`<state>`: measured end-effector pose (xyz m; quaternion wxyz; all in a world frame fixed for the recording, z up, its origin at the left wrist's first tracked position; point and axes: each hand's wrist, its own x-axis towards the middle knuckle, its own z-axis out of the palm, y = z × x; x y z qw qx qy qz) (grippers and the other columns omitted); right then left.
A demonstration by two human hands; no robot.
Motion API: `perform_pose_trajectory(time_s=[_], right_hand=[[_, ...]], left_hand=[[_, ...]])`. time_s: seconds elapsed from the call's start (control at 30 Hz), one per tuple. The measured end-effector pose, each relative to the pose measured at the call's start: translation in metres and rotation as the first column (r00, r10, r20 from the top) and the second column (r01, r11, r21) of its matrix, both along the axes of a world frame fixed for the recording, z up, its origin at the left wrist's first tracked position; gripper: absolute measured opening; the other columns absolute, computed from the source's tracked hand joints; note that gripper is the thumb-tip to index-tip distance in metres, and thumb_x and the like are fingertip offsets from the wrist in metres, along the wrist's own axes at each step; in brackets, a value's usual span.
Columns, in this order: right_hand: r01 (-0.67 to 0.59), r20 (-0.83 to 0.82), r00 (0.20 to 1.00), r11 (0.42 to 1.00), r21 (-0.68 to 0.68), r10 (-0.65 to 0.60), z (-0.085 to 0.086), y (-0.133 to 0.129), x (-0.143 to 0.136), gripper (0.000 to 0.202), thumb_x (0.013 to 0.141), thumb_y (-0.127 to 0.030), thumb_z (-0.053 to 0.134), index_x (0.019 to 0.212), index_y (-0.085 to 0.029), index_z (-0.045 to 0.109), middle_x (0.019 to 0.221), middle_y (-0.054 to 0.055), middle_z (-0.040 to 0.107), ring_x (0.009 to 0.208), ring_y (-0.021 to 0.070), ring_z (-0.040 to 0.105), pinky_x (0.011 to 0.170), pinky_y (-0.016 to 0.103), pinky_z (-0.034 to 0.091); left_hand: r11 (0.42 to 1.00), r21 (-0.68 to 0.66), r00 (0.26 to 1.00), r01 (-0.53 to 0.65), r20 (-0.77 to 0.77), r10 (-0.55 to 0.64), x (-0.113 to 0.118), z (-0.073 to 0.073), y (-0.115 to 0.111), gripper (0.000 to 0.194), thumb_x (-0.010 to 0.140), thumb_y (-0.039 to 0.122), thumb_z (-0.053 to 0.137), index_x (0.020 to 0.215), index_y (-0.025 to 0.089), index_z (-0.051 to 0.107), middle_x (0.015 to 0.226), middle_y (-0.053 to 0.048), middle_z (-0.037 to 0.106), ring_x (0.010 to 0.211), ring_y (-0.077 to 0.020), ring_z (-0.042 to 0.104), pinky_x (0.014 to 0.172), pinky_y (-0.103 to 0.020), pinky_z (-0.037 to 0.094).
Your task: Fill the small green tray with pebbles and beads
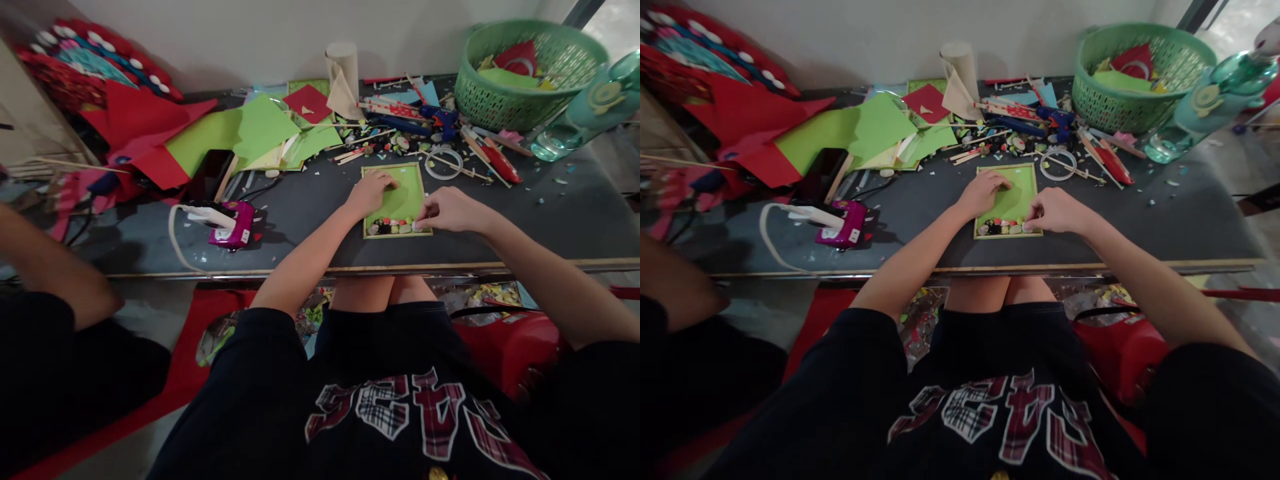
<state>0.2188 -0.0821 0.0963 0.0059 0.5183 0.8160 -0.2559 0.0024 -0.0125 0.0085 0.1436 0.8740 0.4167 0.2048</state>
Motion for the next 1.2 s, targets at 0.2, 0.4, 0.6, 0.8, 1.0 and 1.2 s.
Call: perform_pose_trajectory(time_s=[0.2, 0.4, 0.6, 0.8, 1.0, 1.2], right_hand=[[-0.020, 0.080, 0.997, 1.000, -0.008, 0.021, 0.005, -0.002, -0.006, 0.013, 0.079, -0.027, 0.079, 0.083, -0.015, 0.080, 0.082, 0.006, 0.078, 0.079, 0.0202, 0.072, 0.069, 0.028, 0.046], [0.207, -0.106, 0.974, 0.975, 0.079, -0.198, 0.004, 0.025, 0.007, 0.033, 0.082, -0.048, 0.074, 0.091, -0.016, 0.079, 0.075, 0.006, 0.075, 0.068, 0.0196, 0.067, 0.063, 0.030, 0.046], [0.336, 0.232, 0.889, 0.906, 0.256, -0.396, -0.013, 0.038, -0.004, 0.030, 0.085, -0.044, 0.074, 0.089, -0.016, 0.082, 0.098, 0.016, 0.077, 0.100, 0.0379, 0.071, 0.080, 0.044, 0.054], [0.382, 0.205, 0.860, 0.856, 0.348, -0.467, -0.026, 0.035, -0.013, 0.029, 0.093, -0.028, 0.060, 0.103, -0.009, 0.079, 0.109, 0.023, 0.075, 0.107, 0.0433, 0.071, 0.087, 0.051, 0.058], [0.384, 0.211, 0.845, 0.832, 0.400, -0.491, -0.025, 0.042, -0.018, 0.029, 0.093, -0.022, 0.057, 0.108, -0.005, 0.075, 0.114, 0.025, 0.073, 0.109, 0.0431, 0.070, 0.088, 0.052, 0.058], [0.253, 0.047, 0.952, 0.863, 0.437, -0.303, -0.032, 0.077, -0.021, 0.032, 0.093, -0.024, 0.059, 0.121, -0.018, 0.074, 0.111, 0.014, 0.074, 0.114, 0.0347, 0.063, 0.093, 0.046, 0.052]], left_hand=[[1.000, 0.017, 1.000, -0.006, -0.001, 0.006, 0.000, 0.001, -0.001, 0.043, 0.093, 0.002, 0.036, 0.110, 0.016, 0.073, 0.121, -0.010, 0.073, 0.117, -0.0243, 0.062, 0.106, -0.039, 0.048], [0.987, 0.077, 0.981, -0.138, 0.149, 0.125, -0.004, 0.004, -0.001, 0.038, 0.091, 0.000, 0.043, 0.104, 0.019, 0.073, 0.117, -0.006, 0.075, 0.115, -0.0219, 0.063, 0.105, -0.035, 0.049], [0.917, 0.085, 0.886, -0.390, 0.304, 0.349, -0.016, 0.013, -0.001, 0.012, 0.096, 0.021, 0.059, 0.105, 0.022, 0.067, 0.116, -0.006, 0.074, 0.117, -0.0233, 0.064, 0.107, -0.036, 0.049], [0.869, 0.071, 0.852, -0.489, 0.251, 0.459, -0.024, 0.018, 0.001, 0.010, 0.096, 0.024, 0.060, 0.097, 0.021, 0.069, 0.097, -0.005, 0.077, 0.104, -0.0236, 0.068, 0.103, -0.040, 0.049], [0.864, 0.004, 0.852, -0.504, 0.165, 0.497, -0.025, 0.013, 0.005, 0.012, 0.094, 0.026, 0.063, 0.100, 0.021, 0.073, 0.094, -0.005, 0.078, 0.106, -0.0256, 0.066, 0.093, -0.038, 0.054], [0.863, 0.114, 0.869, -0.492, 0.013, 0.494, -0.026, 0.014, 0.003, 0.036, 0.093, 0.045, 0.066, 0.124, 0.028, 0.071, 0.140, -0.011, 0.061, 0.136, -0.0347, 0.048, 0.115, -0.050, 0.044]])
